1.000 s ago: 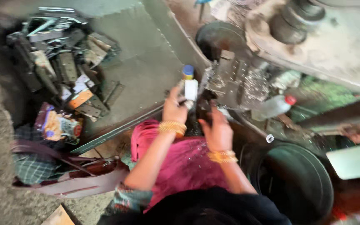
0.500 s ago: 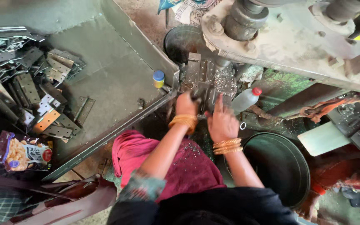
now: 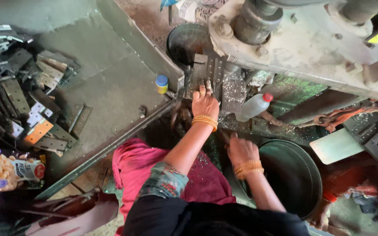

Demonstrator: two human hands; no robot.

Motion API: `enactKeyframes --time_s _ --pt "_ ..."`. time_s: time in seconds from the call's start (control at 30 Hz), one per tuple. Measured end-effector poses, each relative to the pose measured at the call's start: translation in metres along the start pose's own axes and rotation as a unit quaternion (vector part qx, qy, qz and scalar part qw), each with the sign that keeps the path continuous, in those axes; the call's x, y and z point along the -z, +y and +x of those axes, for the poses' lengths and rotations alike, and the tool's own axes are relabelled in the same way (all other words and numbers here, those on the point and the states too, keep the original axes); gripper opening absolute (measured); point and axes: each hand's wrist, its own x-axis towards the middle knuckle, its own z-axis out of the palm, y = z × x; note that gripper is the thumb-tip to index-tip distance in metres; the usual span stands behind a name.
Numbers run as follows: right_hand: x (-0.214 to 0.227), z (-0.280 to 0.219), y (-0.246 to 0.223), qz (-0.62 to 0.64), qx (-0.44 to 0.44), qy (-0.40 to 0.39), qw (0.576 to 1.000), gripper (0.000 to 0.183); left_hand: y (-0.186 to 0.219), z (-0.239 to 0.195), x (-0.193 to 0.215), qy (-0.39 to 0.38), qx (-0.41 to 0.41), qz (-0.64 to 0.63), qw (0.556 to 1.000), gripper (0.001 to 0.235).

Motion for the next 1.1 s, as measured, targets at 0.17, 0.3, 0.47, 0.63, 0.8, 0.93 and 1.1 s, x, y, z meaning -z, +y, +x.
enactKeyframes --time_s 0.17,0.3,0.47,0.63,0.8,0.93,1.1 --pt "-0.041 -0.025 0.006 0.172 -0.059 -0.014 0.983 0.036 0.005 0.006 0.005 0.07 -0.014 0.013 0.997 0.035" --pt "-0.047 -0.012 0.012 0.139 -0.06 -0.024 0.988 0.036 -0.005 0.003 0.0 0.104 -0.019 -0.02 0.994 0.041" --pt "-0.046 -0.001 0.016 0.138 -0.034 -0.01 0.99 0.036 -0.007 0.013 -0.002 0.082 -0.002 -0.056 0.995 0.037" --pt "-0.042 -0.002 0.0 0.194 -0.07 -0.033 0.978 0.036 -0.019 0.029 0.007 0.087 0.003 0.007 0.996 0.039" --pt "-0.031 -0.012 0.004 0.112 -0.044 -0.03 0.992 0.035 -0.005 0.039 -0.002 -0.016 0.0 0.011 1.0 0.038" --pt "-0.032 -0.01 0.008 0.164 -0.076 -0.067 0.981 0.036 0.003 0.044 -0.019 0.108 0.011 -0.012 0.994 0.045" --pt "-0.049 -0.002 0.01 0.128 -0.043 -0.032 0.99 0.034 -0.006 0.057 -0.027 0.084 0.013 -0.035 0.996 0.045"
